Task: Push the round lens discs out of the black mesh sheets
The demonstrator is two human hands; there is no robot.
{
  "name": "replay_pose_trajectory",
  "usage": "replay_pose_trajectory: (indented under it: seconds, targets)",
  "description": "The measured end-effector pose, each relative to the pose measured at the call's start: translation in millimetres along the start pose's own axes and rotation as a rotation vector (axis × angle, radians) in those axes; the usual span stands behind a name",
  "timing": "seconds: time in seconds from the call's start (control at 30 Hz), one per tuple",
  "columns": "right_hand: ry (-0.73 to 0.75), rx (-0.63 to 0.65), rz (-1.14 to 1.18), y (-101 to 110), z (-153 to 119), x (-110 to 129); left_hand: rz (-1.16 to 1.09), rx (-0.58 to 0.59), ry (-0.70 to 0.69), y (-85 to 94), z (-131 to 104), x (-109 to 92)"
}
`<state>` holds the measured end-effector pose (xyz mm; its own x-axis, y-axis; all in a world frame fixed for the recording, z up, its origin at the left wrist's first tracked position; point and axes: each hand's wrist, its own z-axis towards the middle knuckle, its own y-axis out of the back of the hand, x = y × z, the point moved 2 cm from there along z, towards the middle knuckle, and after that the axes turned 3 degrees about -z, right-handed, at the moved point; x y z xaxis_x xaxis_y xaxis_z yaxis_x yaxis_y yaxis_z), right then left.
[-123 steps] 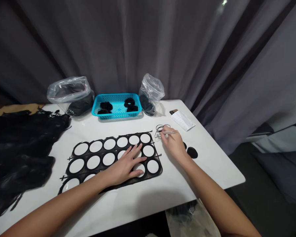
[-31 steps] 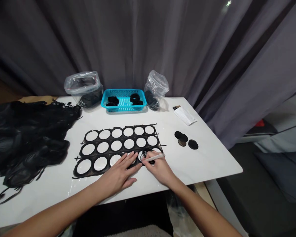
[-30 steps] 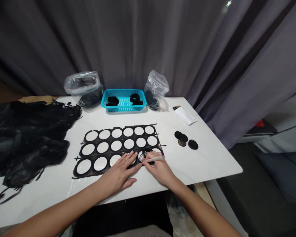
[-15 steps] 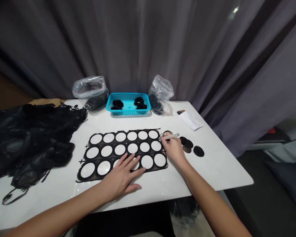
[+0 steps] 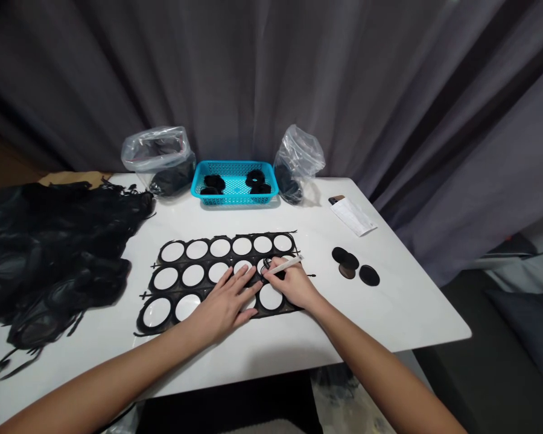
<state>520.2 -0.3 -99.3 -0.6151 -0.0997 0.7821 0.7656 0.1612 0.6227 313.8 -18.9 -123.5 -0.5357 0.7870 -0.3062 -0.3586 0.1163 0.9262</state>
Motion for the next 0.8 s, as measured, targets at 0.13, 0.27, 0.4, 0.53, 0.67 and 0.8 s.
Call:
replay_pose_trajectory:
  seconds: [0.13,0.27,0.4,0.53,0.67,0.8]
  targets:
    - [0.020,-0.007,-0.020,-1,-1,1,0.000,-0.004,-0.001,0.2,1,0]
    - [0.004,-0.027,-0.011,-1,-2,-2,-0.002,0.006,0.001,-0.6,1,0]
    - [0.065,-0.021,-0.076,-1,-4,1,-0.006,0.003,0.001,-0.6,1,-1]
    - [0.143,-0.022,-0.156,0,-7,5,0.000,0.017,0.007,0.3,1,-1]
    - [0.120,-0.034,-0.137,-1,-10,5,0.013,0.036,0.007,2.2,2,-2]
    - [0.281,-0.032,-0.318,-7,-14,7,0.002,0.025,0.015,1.7,1,-2]
